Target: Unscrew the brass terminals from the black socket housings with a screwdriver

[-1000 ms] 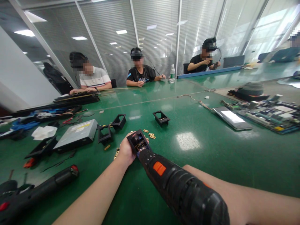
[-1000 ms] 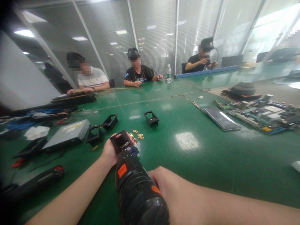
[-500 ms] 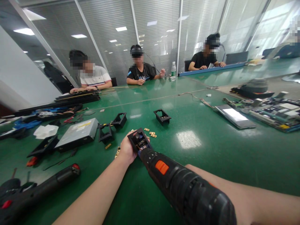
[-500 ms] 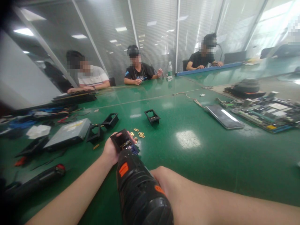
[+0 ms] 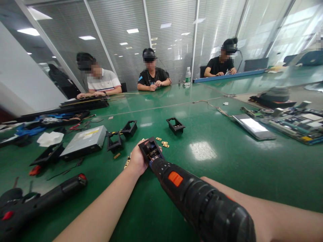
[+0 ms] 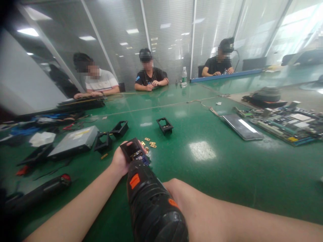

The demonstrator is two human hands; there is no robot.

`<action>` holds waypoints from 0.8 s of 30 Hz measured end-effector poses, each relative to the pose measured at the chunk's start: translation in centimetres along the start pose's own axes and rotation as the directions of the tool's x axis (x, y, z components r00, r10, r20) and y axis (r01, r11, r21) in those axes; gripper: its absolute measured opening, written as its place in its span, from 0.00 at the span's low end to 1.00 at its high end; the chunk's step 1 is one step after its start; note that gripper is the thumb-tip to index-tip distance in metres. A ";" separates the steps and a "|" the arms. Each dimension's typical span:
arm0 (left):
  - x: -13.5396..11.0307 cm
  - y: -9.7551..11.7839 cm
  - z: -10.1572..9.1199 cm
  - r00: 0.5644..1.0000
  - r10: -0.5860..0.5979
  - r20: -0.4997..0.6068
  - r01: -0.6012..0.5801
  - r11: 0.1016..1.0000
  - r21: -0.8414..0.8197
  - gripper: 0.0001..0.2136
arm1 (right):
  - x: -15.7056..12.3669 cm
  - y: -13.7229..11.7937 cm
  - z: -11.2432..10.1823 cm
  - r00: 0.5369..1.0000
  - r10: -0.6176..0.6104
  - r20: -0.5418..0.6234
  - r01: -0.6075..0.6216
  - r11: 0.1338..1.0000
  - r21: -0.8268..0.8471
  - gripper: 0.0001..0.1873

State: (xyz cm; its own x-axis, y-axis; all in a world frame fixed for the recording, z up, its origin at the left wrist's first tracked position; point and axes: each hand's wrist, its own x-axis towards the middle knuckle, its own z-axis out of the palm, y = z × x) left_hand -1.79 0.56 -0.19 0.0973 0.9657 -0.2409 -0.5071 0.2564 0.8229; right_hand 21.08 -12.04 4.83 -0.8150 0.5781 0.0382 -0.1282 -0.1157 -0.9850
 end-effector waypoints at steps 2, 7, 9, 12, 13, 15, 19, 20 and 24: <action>0.0 0.0 -0.1 1.000 0.005 0.005 -0.005 1.000 0.008 0.12 | 0.1 0.0 0.0 1.000 0.000 -0.002 0.000 1.000 -0.009 0.26; 0.2 -0.1 -0.4 1.000 -0.004 0.019 0.003 1.000 0.004 0.13 | 0.2 -0.2 0.1 1.000 0.000 -0.007 -0.001 1.000 -0.015 0.24; 0.2 0.0 -0.4 1.000 -0.011 0.016 0.011 1.000 -0.005 0.13 | 0.1 -0.4 0.1 1.000 0.006 -0.013 -0.006 1.000 -0.012 0.24; 0.2 0.0 -0.2 1.000 -0.010 0.011 0.010 1.000 -0.009 0.12 | -0.1 -0.8 0.2 0.999 0.019 -0.026 -0.019 1.000 -0.011 0.22; 0.1 0.1 -0.2 1.000 -0.009 0.010 0.009 1.000 -0.006 0.11 | -0.1 -0.9 0.2 0.999 0.024 -0.028 -0.025 1.000 -0.011 0.21; 0.0 0.1 0.0 1.000 -0.002 0.008 0.002 1.000 0.006 0.10 | -0.1 -1.0 0.3 0.999 0.033 -0.030 -0.034 0.999 -0.007 0.18; -0.1 0.1 0.1 1.000 0.012 0.003 -0.012 1.000 0.016 0.09 | 0.1 -0.6 0.3 0.999 0.035 -0.031 -0.035 0.999 0.001 0.21; -0.1 0.2 0.1 1.000 0.010 0.003 -0.010 1.000 0.016 0.10 | 0.1 -0.5 0.2 0.999 0.035 -0.031 -0.035 0.999 0.000 0.23; -0.3 0.3 0.2 1.000 0.010 0.000 -0.010 1.000 0.027 0.13 | 0.3 -0.2 0.0 0.999 0.031 -0.027 -0.031 1.000 0.006 0.27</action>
State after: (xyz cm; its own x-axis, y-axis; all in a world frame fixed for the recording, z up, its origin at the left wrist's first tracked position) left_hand -1.80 0.35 0.24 0.0919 0.9681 -0.2330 -0.4848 0.2479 0.8388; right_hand 20.88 -11.84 5.08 -0.8031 0.5959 0.0031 -0.1065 -0.1385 -0.9846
